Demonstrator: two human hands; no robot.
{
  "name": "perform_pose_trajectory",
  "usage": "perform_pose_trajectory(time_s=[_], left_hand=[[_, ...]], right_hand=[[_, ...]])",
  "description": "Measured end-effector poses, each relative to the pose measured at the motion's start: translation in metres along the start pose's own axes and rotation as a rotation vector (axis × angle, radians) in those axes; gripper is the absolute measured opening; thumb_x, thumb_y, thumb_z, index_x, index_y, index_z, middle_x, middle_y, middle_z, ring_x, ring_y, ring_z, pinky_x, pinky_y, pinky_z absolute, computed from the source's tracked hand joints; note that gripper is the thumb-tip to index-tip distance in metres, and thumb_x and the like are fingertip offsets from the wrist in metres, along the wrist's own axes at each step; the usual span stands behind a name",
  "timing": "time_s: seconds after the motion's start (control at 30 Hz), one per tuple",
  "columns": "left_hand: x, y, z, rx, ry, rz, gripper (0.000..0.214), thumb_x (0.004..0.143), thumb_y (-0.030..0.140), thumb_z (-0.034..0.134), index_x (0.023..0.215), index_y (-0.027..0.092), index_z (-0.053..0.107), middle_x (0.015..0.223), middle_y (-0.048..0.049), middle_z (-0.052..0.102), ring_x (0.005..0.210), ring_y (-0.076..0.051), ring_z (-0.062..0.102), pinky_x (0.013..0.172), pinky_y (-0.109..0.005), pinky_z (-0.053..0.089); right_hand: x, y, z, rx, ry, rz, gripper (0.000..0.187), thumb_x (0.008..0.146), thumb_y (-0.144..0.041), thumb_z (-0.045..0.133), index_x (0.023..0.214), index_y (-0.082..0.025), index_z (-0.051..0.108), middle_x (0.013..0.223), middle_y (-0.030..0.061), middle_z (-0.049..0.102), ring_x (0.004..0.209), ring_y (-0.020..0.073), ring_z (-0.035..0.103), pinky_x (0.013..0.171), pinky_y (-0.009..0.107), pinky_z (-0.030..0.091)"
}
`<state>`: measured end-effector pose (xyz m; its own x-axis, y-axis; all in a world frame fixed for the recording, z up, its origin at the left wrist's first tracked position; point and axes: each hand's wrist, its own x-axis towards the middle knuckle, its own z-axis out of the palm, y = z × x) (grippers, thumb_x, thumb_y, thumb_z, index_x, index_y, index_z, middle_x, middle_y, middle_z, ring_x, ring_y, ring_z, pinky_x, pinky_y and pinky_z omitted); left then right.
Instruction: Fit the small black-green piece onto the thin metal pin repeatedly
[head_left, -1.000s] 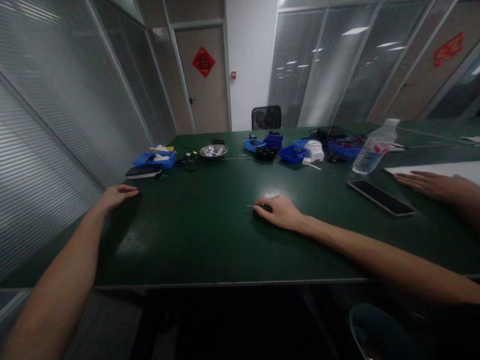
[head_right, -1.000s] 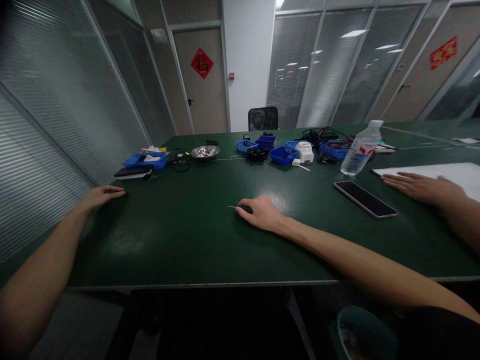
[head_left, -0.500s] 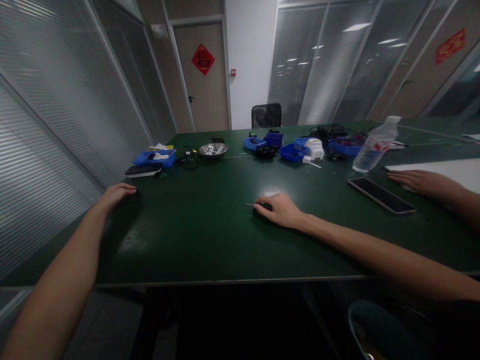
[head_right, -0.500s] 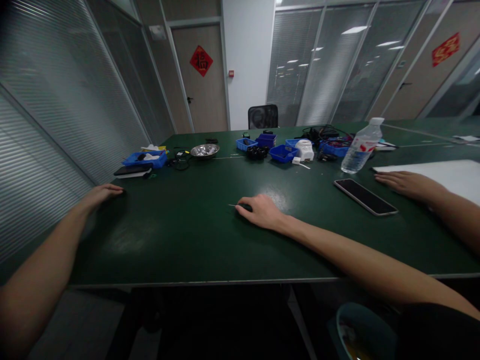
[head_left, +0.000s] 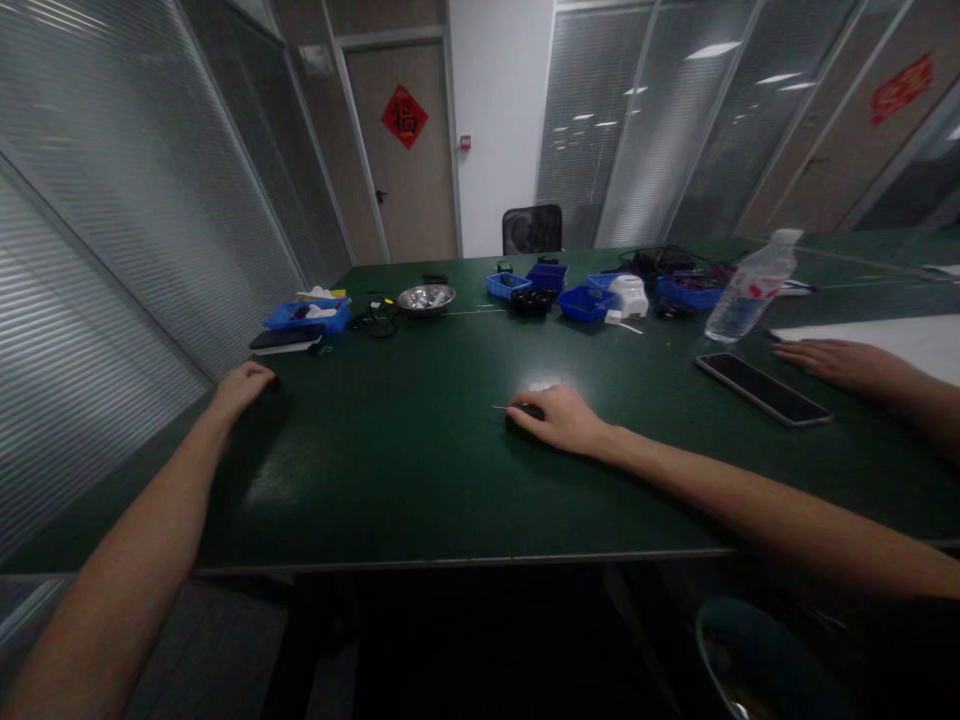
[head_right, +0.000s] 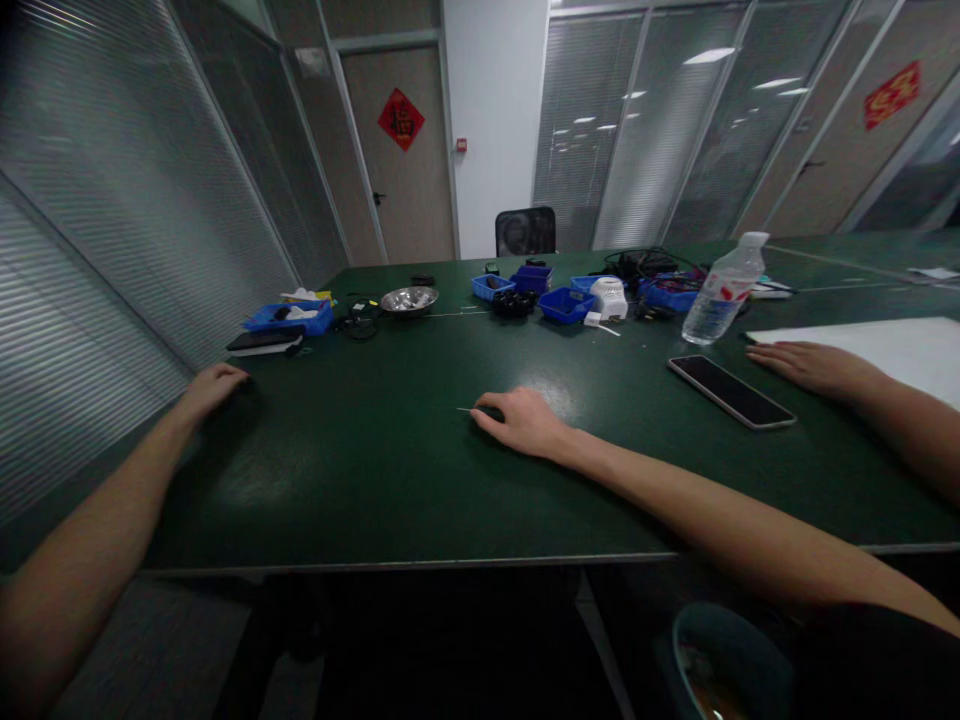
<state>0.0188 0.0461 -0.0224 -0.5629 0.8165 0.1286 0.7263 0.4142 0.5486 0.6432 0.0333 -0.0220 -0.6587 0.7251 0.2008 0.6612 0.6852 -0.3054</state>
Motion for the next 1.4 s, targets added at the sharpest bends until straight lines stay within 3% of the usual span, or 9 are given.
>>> perform_pose_trajectory(time_s=[0.27, 0.43, 0.57, 0.67, 0.83, 0.97, 1.07, 1.23, 1.4], left_hand=[[-0.019, 0.022, -0.004, -0.129, -0.035, -0.036, 0.012, 0.094, 0.021, 0.075, 0.102, 0.012, 0.072, 0.078, 0.0039, 0.069, 0.085, -0.015, 0.059, 0.073, -0.019, 0.04], [-0.033, 0.049, 0.008, -0.306, -0.216, 0.063, 0.053, 0.08, 0.049, 0.091, 0.111, 0.011, 0.068, 0.088, -0.0003, 0.077, 0.089, -0.018, 0.068, 0.08, -0.025, 0.052], [-0.056, 0.089, 0.035, -0.38, -0.451, 0.267, 0.065, 0.064, 0.055, 0.095, 0.112, 0.017, 0.073, 0.104, -0.0068, 0.08, 0.101, -0.026, 0.074, 0.088, -0.035, 0.058], [-0.088, 0.129, 0.061, -0.392, -0.622, 0.457, 0.058, 0.076, 0.056, 0.088, 0.117, 0.019, 0.074, 0.11, -0.0083, 0.079, 0.104, -0.027, 0.075, 0.093, -0.039, 0.059], [-0.162, 0.189, 0.095, -0.422, -0.812, 0.729, 0.043, 0.095, 0.047, 0.075, 0.126, 0.017, 0.071, 0.115, -0.01, 0.076, 0.104, -0.023, 0.073, 0.091, -0.036, 0.058], [-0.211, 0.219, 0.113, -0.431, -0.781, 0.906, 0.038, 0.102, 0.039, 0.069, 0.134, 0.018, 0.066, 0.109, -0.0072, 0.075, 0.092, -0.018, 0.07, 0.081, -0.03, 0.054], [-0.23, 0.225, 0.12, -0.418, -0.731, 0.991, 0.04, 0.102, 0.032, 0.068, 0.139, 0.019, 0.063, 0.109, -0.0063, 0.073, 0.083, -0.015, 0.064, 0.076, -0.029, 0.051], [-0.233, 0.219, 0.119, -0.412, -0.676, 1.042, 0.052, 0.101, 0.024, 0.067, 0.152, 0.021, 0.053, 0.116, -0.0071, 0.074, 0.089, -0.016, 0.064, 0.08, -0.03, 0.051], [-0.227, 0.213, 0.119, -0.376, -0.658, 1.045, 0.054, 0.103, 0.027, 0.067, 0.154, 0.023, 0.051, 0.12, -0.0071, 0.074, 0.097, -0.018, 0.066, 0.08, -0.03, 0.05]], right_hand=[[-0.001, -0.001, 0.0, 0.004, 0.013, -0.008, 0.047, 0.111, -0.053, 0.048, 0.125, -0.02, 0.079, 0.09, 0.0069, 0.08, 0.069, 0.019, 0.068, 0.068, 0.032, 0.045], [0.0, 0.001, 0.001, 0.004, 0.01, 0.0, 0.047, 0.11, -0.053, 0.049, 0.125, -0.021, 0.079, 0.089, 0.0064, 0.08, 0.069, 0.0192, 0.068, 0.068, 0.032, 0.045], [0.0, 0.002, 0.002, -0.002, 0.025, -0.01, 0.046, 0.11, -0.053, 0.05, 0.125, -0.02, 0.079, 0.088, 0.0066, 0.079, 0.07, 0.0193, 0.068, 0.067, 0.032, 0.044], [0.0, 0.002, 0.002, 0.011, 0.023, -0.018, 0.046, 0.111, -0.053, 0.049, 0.125, -0.02, 0.079, 0.087, 0.0067, 0.079, 0.069, 0.0191, 0.067, 0.067, 0.031, 0.044], [-0.001, 0.0, 0.001, 0.039, 0.024, -0.066, 0.046, 0.11, -0.053, 0.051, 0.122, -0.02, 0.08, 0.086, 0.0062, 0.079, 0.067, 0.0176, 0.066, 0.066, 0.03, 0.043], [-0.003, 0.0, 0.002, 0.04, 0.048, -0.12, 0.044, 0.11, -0.051, 0.051, 0.122, -0.02, 0.08, 0.085, 0.0058, 0.079, 0.066, 0.0172, 0.066, 0.067, 0.03, 0.042], [-0.003, -0.001, 0.003, 0.04, 0.049, -0.138, 0.042, 0.109, -0.049, 0.053, 0.121, -0.019, 0.08, 0.083, 0.0056, 0.078, 0.066, 0.0173, 0.065, 0.067, 0.031, 0.041], [-0.002, 0.0, 0.004, 0.05, 0.038, -0.139, 0.042, 0.109, -0.049, 0.053, 0.121, -0.019, 0.08, 0.083, 0.0059, 0.078, 0.065, 0.0169, 0.065, 0.066, 0.03, 0.039], [-0.002, 0.0, 0.003, 0.054, 0.039, -0.143, 0.042, 0.109, -0.049, 0.054, 0.12, -0.019, 0.08, 0.08, 0.0053, 0.077, 0.063, 0.0161, 0.063, 0.064, 0.029, 0.038]])
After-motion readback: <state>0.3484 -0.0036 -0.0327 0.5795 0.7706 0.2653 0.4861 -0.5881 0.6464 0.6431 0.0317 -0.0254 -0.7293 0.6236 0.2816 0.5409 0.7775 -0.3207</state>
